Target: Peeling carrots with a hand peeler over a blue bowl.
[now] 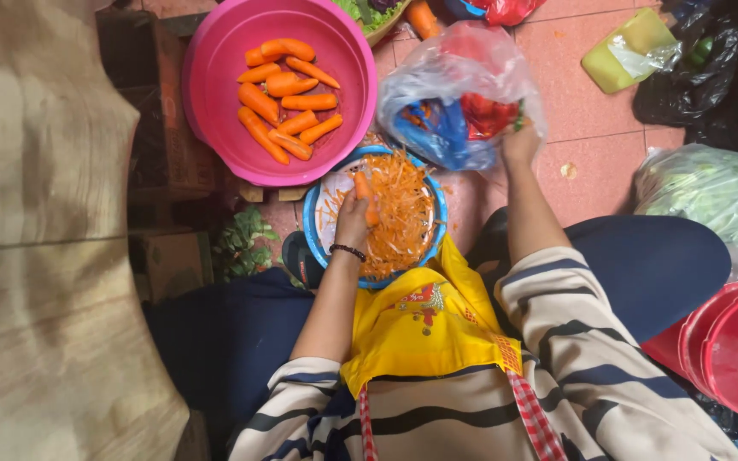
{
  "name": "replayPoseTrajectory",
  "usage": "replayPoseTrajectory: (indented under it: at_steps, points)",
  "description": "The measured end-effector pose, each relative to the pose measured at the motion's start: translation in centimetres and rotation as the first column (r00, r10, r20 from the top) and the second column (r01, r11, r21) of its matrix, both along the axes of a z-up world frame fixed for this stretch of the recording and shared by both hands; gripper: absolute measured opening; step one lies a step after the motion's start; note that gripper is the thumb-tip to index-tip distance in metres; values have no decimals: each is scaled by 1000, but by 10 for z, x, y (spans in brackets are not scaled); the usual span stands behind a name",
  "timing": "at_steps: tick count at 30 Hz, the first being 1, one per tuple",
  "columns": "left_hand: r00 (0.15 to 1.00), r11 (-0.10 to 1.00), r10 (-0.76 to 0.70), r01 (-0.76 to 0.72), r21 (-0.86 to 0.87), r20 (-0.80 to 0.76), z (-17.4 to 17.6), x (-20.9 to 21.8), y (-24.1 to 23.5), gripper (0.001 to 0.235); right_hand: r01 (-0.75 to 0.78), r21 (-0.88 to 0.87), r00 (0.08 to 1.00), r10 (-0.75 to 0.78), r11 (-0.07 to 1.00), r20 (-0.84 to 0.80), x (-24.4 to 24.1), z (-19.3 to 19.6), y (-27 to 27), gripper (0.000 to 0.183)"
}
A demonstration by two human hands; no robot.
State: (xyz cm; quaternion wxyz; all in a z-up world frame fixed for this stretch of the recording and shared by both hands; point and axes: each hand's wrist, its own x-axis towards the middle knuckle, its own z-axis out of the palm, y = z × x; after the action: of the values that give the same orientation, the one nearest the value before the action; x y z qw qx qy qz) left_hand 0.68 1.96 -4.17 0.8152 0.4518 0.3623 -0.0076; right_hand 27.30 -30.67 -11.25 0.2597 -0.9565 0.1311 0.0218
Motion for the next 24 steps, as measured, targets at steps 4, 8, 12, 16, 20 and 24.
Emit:
replayPoseTrajectory:
  at_steps: [4, 8, 12, 16, 20, 24]
  points:
    - [1000, 1000, -25, 25, -16, -2, 27, 4, -16, 56, -103, 187, 994, 107, 977, -12, -48, 26, 69, 42]
    - [997, 997, -74, 74, 9, 31, 18, 4, -17, 61, -225, 411, 962, 269, 884, -53, -49, -38, 86, 38]
    - [999, 999, -42, 41, 33, 13, -12, 14, -12, 63, -571, -360, 679, 671, 738, 299, 2, -47, 45, 22]
    - [988, 979, -139, 127, 159, 72, 35, 77, -22, 69, 269, 846, 962, -164, 460, -216, 27, 65, 71, 11]
    - [955, 869, -293, 288, 403, -49, 45, 152, -47, 73, 177, 953, 980, -133, 246, -148, 23, 92, 68, 7]
    - [941, 746, -279, 338, 574, -193, 69, 212, -69, 73, 43, 994, 997, -63, 98, -37, 36, 105, 45, 8]
